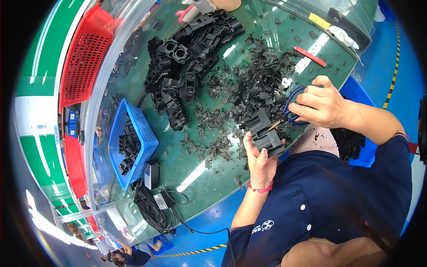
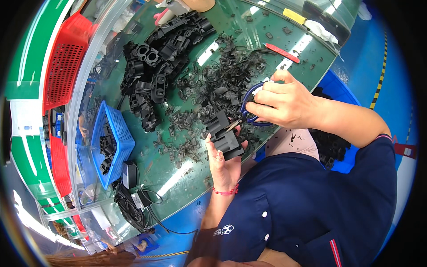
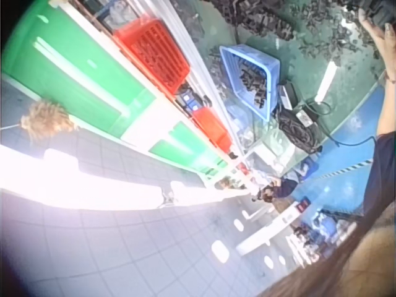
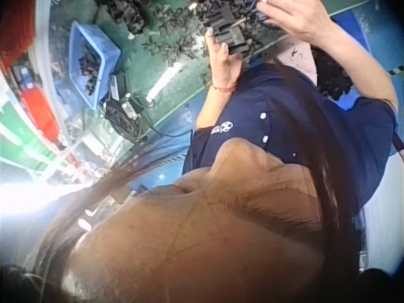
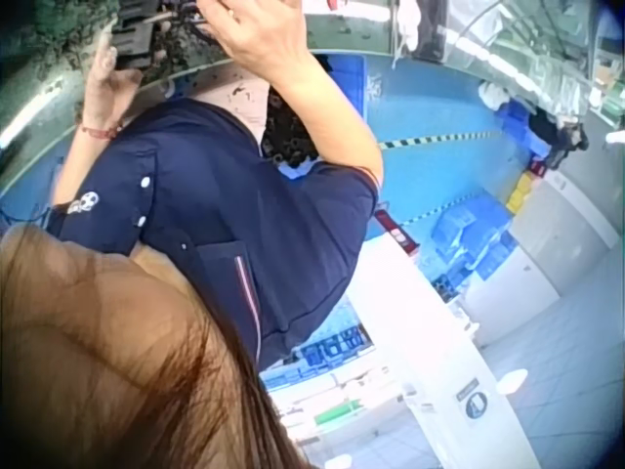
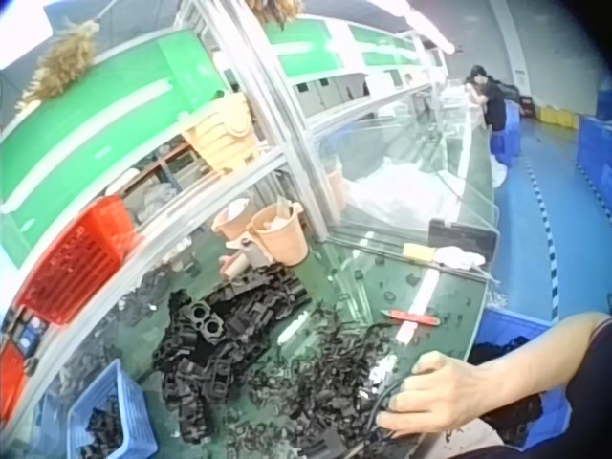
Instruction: Removing excess material and trimming black plastic housings using a scraper and pliers.
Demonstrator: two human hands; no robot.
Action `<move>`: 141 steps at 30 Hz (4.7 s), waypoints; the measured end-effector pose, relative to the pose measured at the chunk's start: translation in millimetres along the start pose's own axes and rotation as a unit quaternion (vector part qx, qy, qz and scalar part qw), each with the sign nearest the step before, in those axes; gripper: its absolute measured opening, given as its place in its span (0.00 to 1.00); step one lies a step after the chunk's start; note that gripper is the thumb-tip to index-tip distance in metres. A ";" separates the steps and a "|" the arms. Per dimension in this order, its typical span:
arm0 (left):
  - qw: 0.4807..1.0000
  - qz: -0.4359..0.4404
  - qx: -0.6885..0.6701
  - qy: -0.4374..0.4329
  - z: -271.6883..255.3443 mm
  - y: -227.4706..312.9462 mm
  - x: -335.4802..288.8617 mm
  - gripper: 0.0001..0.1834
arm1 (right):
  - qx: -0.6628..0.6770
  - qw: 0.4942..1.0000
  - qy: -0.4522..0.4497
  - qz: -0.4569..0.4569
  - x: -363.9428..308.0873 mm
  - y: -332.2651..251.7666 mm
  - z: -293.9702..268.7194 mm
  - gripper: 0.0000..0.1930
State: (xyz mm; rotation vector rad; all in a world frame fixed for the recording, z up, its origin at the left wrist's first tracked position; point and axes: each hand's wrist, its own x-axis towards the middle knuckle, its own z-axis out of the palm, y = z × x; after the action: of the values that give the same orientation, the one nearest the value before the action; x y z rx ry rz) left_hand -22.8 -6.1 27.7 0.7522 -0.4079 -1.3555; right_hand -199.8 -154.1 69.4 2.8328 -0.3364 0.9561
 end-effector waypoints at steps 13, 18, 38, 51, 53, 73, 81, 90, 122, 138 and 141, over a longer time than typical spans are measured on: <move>0.999 -0.035 -0.035 -0.004 2.7 2.0 -2.5 0.42 | -0.046 0.997 0.025 -0.052 5.5 8.6 -0.3 0.09; 0.999 -0.038 -0.036 -0.009 3.8 1.8 -3.0 0.43 | -0.047 0.997 0.029 -0.058 6.6 9.0 0.4 0.09; 0.999 -0.030 -0.002 -0.020 4.4 -0.8 -3.9 0.40 | -0.055 0.995 0.029 -0.074 8.9 11.5 -1.6 0.08; 0.999 0.024 0.025 -0.013 -10.4 -7.5 4.5 0.37 | 0.237 0.952 -0.155 0.113 10.0 16.0 -19.7 0.15; 0.997 0.044 0.044 -0.036 -13.0 -8.4 7.3 0.37 | 0.253 0.942 -0.194 0.106 10.3 15.9 -22.0 0.15; 0.991 0.051 0.109 -0.057 -17.9 -6.9 10.1 0.36 | 0.271 0.935 -0.219 0.073 7.5 16.2 -19.2 0.14; 0.990 0.048 0.118 -0.054 -20.6 -8.9 8.3 0.36 | 0.283 0.929 -0.225 0.080 8.9 16.8 -20.1 0.13; 0.991 0.042 0.118 -0.056 -21.4 -9.0 6.4 0.36 | 0.304 0.925 -0.214 0.072 6.6 13.6 -13.3 0.13; 0.997 0.018 0.075 -0.032 -14.2 -8.3 7.4 0.35 | 0.394 0.874 -0.226 0.175 0.1 14.8 -10.2 0.11; 0.999 -0.039 0.017 0.019 -8.5 0.5 9.5 0.30 | 0.187 0.923 -0.208 0.263 -28.5 35.4 15.2 0.13; 0.998 -0.043 0.019 0.030 -9.9 0.5 9.8 0.29 | 0.082 0.959 -0.171 0.211 -39.4 38.8 31.1 0.15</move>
State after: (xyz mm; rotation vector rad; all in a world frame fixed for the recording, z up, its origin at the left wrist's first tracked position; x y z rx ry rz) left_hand -14.0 -13.2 19.5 0.8490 -0.3578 -1.4056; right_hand -222.0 -191.1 22.9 3.1461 -0.9750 0.5607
